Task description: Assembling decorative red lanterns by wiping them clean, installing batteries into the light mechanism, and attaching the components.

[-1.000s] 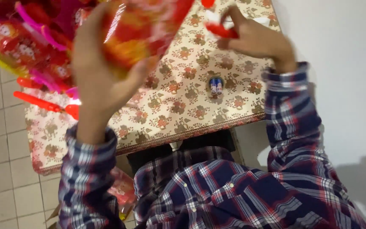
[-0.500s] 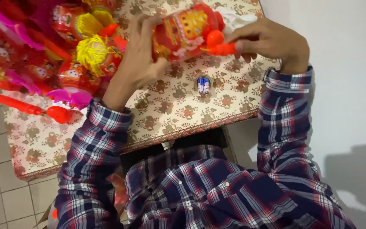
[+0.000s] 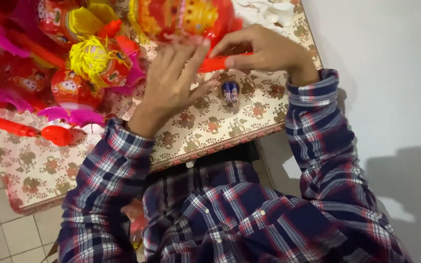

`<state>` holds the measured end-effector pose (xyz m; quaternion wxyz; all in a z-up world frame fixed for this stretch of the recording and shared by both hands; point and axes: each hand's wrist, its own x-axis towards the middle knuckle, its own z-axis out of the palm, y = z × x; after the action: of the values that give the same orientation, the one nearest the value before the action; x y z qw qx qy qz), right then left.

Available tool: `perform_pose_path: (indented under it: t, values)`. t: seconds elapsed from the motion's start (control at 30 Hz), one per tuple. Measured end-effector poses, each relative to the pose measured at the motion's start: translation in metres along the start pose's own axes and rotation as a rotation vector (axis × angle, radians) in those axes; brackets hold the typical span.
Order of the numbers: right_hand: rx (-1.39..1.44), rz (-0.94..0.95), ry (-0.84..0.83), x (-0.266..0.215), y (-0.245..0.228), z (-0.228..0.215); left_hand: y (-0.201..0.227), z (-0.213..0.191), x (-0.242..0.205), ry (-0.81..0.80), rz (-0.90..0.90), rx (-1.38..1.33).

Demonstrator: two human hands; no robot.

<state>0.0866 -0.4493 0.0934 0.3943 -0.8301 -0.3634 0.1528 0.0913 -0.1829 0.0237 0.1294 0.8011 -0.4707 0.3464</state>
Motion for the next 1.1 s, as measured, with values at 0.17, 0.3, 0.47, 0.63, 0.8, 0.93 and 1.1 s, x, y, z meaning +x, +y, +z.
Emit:
perform_pose_path:
  t: [0.17, 0.3, 0.47, 0.63, 0.8, 0.93, 1.1]
  values:
    - [0.196, -0.044, 0.004, 0.011, 0.013, 0.020, 0.010, -0.023, 0.005, 0.036, -0.032, -0.050]
    - [0.046, -0.142, 0.017, 0.021, 0.003, 0.037, 0.007, -0.042, -0.012, -0.146, 0.029, 0.083]
    - [-0.008, -0.126, 0.095, 0.023, 0.000, 0.053, 0.003, -0.022, -0.034, 0.056, 0.060, -0.002]
    - [-0.125, -0.235, 0.221, 0.020, -0.005, 0.057, 0.007, -0.022, -0.036, 0.065, -0.045, -0.153]
    - [-0.255, -0.355, 0.376, 0.019, -0.007, 0.056, 0.013, -0.042, -0.020, 0.097, -0.210, -0.367]
    - [-0.154, -0.333, 0.454, 0.018, 0.010, 0.066, 0.020, -0.033, -0.026, 0.157, -0.274, -0.391]
    - [-0.221, -0.409, 0.555, 0.020, 0.000, 0.063, 0.022, -0.030, -0.031, 0.157, -0.330, -0.436]
